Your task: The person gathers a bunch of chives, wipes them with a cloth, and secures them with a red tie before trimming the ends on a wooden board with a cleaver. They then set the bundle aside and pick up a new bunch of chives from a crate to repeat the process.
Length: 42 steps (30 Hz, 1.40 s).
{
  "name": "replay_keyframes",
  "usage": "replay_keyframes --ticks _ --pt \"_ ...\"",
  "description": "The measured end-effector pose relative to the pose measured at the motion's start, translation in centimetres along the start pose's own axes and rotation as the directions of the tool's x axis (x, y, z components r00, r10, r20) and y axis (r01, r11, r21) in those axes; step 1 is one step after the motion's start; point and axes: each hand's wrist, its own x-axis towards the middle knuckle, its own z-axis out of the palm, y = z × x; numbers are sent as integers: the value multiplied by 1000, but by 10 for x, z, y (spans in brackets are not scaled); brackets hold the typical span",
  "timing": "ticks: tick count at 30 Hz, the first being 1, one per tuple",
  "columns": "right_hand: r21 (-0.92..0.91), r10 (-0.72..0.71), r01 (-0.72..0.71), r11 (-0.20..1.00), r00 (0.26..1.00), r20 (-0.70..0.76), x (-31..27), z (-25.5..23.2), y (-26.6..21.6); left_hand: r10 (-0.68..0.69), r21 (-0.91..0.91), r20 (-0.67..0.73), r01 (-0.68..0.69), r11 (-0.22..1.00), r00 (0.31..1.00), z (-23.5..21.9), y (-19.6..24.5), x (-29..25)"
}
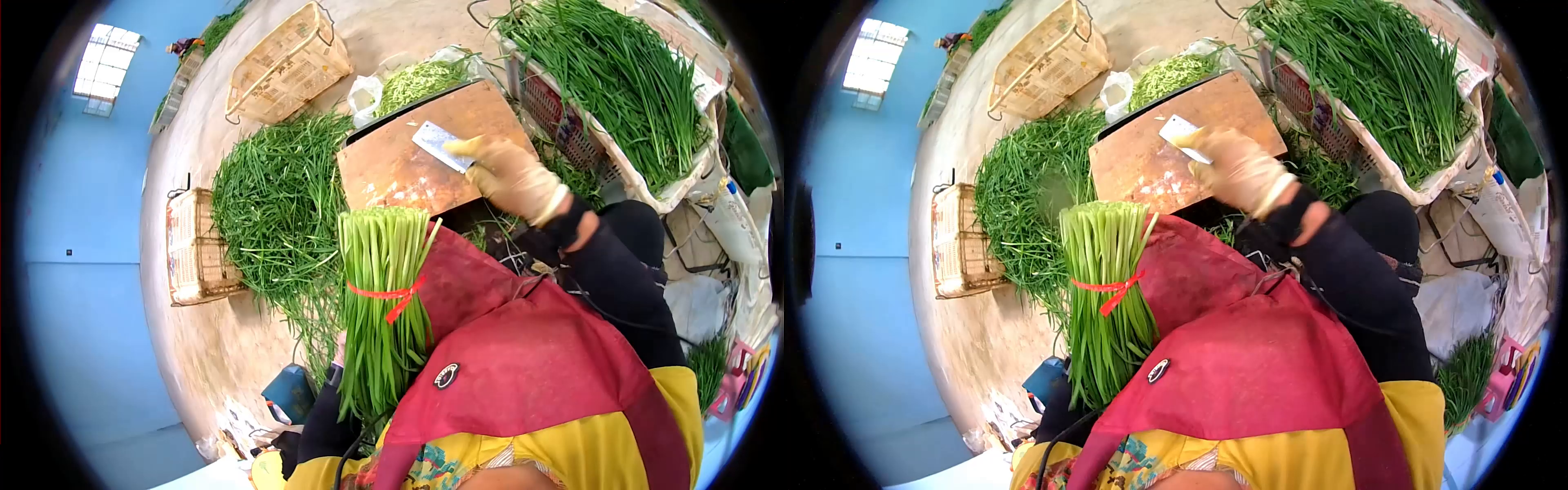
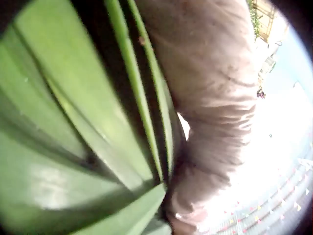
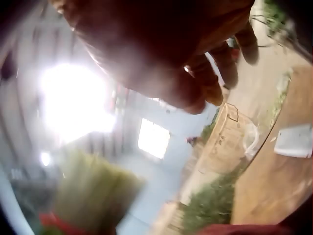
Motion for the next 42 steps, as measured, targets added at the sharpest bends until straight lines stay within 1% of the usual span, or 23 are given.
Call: replay_keyframes --ticks 1,4,7,10,11,13,15,17,18,19,20,21,22,23,27,29,30,33,34,35,37,39,42 --pt "441 6 66 895 987 -161 -4 7 25 12 2 7 -12 1000 1000 0 4 3" --pt "763 -43 -112 636 983 180 -32 -6 11 48 58 20 -49 997 999 11 33 19" --pt "805 -126 -173 568 948 293 -49 10 -12 121 181 78 -133 974 990 52 74 48" --pt "915 -311 -101 390 921 234 -50 28 -30 272 345 72 -280 896 960 157 92 69" --pt "968 -334 -87 236 928 165 -51 30 -41 320 377 58 -318 870 946 175 94 74" --pt "991 -440 -38 125 893 89 -45 23 -61 367 352 147 -395 849 919 164 100 82" --pt "957 -397 3 289 910 117 -49 41 -58 576 479 -171 -443 758 800 199 92 70" --pt "976 -421 81 204 907 13 -52 26 -78 582 563 35 -497 660 812 241 90 77" --pt "889 -186 -43 455 972 142 -47 70 -63 589 572 67 -515 639 805 266 86 80" --pt "806 -38 -523 277 832 553 -60 38 -76 595 616 108 -523 588 796 276 83 89" --pt "918 -120 -362 -163 931 346 -73 25 -98 654 678 126 -546 492 746 276 81 98" --pt "950 -92 -202 -237 978 185 -74 27 -101 659 723 180 -552 415 730 281 78 106" --pt "983 41 28 -181 999 -21 -73 28 -101 674 737 297 -611 288 676 288 74 115" --pt "968 143 234 -96 965 -219 -73 25 -96 628 776 352 -592 219 694 271 87 133" --pt "925 307 379 2 881 -361 -89 -6 -54 493 738 454 -623 259 742 349 48 144" --pt "853 384 521 24 784 -489 -113 -32 -39 407 616 714 -788 20 569 387 15 147" --pt "772 455 634 38 677 -578 -129 -46 -34 323 596 756 -803 20 570 396 1 150" --pt "583 570 801 135 419 -707 -194 -88 -5 107 783 617 -622 13 779 395 -39 156" --pt "540 618 813 215 315 -720 -220 -98 4 -50 820 571 -565 93 820 384 -52 165" --pt "498 657 816 293 206 -725 -250 -106 11 -212 858 513 -490 153 832 373 -64 174" --pt "553 773 700 451 3 -635 -310 -107 39 -549 942 313 -325 80 775 364 -78 188" --pt "561 884 747 358 -76 -462 -378 -96 73 -575 939 341 -297 173 744 378 -91 178" --pt "464 736 574 675 -476 -481 -476 -75 87 -527 947 320 -256 192 788 387 -90 181"
